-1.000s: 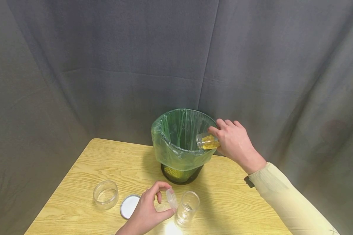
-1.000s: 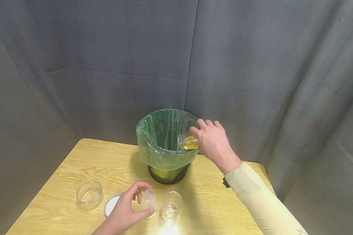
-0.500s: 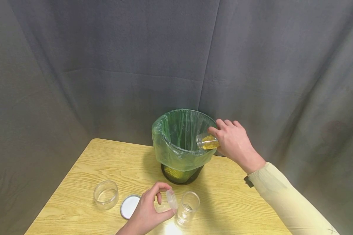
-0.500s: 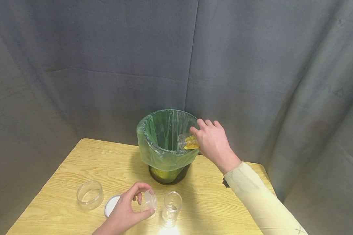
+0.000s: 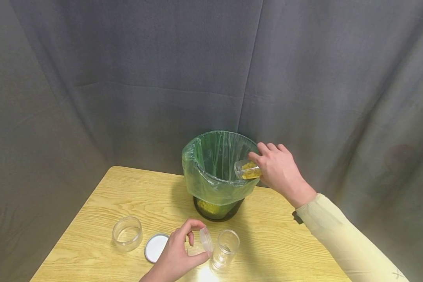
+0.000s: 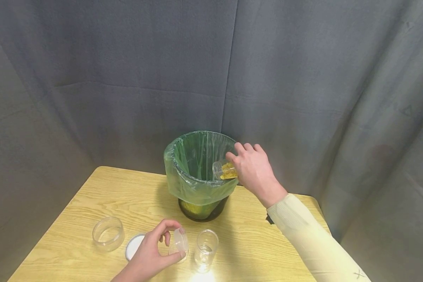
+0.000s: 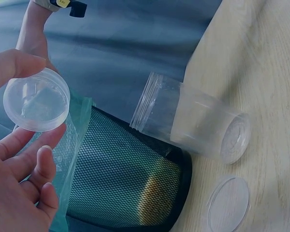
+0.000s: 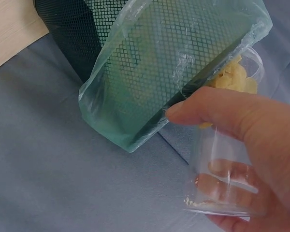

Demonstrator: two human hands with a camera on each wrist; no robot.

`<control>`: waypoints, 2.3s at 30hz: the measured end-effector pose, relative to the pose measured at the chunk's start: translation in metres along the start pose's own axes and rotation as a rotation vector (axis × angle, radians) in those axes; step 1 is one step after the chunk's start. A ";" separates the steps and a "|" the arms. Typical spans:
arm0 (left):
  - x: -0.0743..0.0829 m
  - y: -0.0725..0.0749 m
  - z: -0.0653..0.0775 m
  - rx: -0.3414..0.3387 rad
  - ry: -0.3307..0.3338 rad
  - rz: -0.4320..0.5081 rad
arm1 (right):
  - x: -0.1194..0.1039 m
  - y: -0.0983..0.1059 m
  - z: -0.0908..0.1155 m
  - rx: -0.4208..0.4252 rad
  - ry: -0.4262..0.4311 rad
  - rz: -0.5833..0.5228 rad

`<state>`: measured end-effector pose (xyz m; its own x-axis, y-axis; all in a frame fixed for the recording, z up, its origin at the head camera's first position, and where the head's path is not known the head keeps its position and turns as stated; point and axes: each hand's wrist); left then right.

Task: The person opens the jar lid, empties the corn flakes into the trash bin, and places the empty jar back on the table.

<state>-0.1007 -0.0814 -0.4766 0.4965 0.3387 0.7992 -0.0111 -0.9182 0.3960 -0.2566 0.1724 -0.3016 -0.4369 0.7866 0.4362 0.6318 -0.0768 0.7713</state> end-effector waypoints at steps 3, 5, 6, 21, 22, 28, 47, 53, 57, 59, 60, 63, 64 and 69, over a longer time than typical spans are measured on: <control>0.000 0.000 0.000 -0.002 -0.007 0.002 | -0.001 0.000 -0.001 -0.006 0.003 0.009; -0.001 -0.001 0.000 -0.003 -0.017 0.005 | -0.002 0.000 -0.001 -0.011 0.008 0.016; -0.001 -0.001 0.000 -0.003 -0.025 0.006 | -0.002 0.001 -0.001 -0.014 0.009 0.020; 0.001 -0.001 -0.001 -0.014 -0.012 0.020 | -0.003 0.001 0.000 0.014 0.005 0.021; 0.001 -0.001 -0.001 -0.015 -0.014 0.021 | -0.003 0.001 0.000 0.015 0.004 0.020; 0.000 -0.002 -0.001 -0.016 -0.020 0.020 | -0.003 0.000 0.000 0.008 -0.001 0.013; 0.000 -0.001 0.000 -0.015 -0.033 0.029 | -0.003 0.003 -0.002 -0.005 0.026 0.050; 0.000 -0.001 0.000 -0.013 -0.045 0.019 | -0.004 0.004 -0.004 -0.017 0.042 0.059; 0.000 -0.002 0.000 -0.008 -0.057 0.018 | -0.004 0.005 -0.005 -0.018 0.052 0.074; 0.000 -0.002 0.001 -0.008 -0.059 0.015 | -0.005 0.006 -0.006 -0.017 0.058 0.084; 0.000 -0.002 0.001 -0.010 -0.057 0.014 | -0.005 0.006 -0.006 -0.019 0.061 0.091; 0.000 -0.002 0.001 -0.018 -0.051 0.013 | -0.006 0.007 -0.008 -0.022 0.072 0.113; 0.000 -0.001 0.000 -0.021 -0.050 0.016 | -0.007 0.007 -0.008 -0.024 0.075 0.120; 0.001 -0.001 0.001 -0.036 -0.030 0.029 | -0.008 0.007 -0.008 -0.035 0.089 0.138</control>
<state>-0.0993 -0.0806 -0.4762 0.5214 0.3051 0.7969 -0.0568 -0.9194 0.3892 -0.2540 0.1605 -0.2956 -0.4036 0.7100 0.5770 0.6676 -0.2027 0.7164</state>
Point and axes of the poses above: each hand's wrist, its own z-axis away from the middle knuckle, its own y-axis out of the back of the hand, x = y × z, and after that the axes turned 9 degrees about -y, right-handed
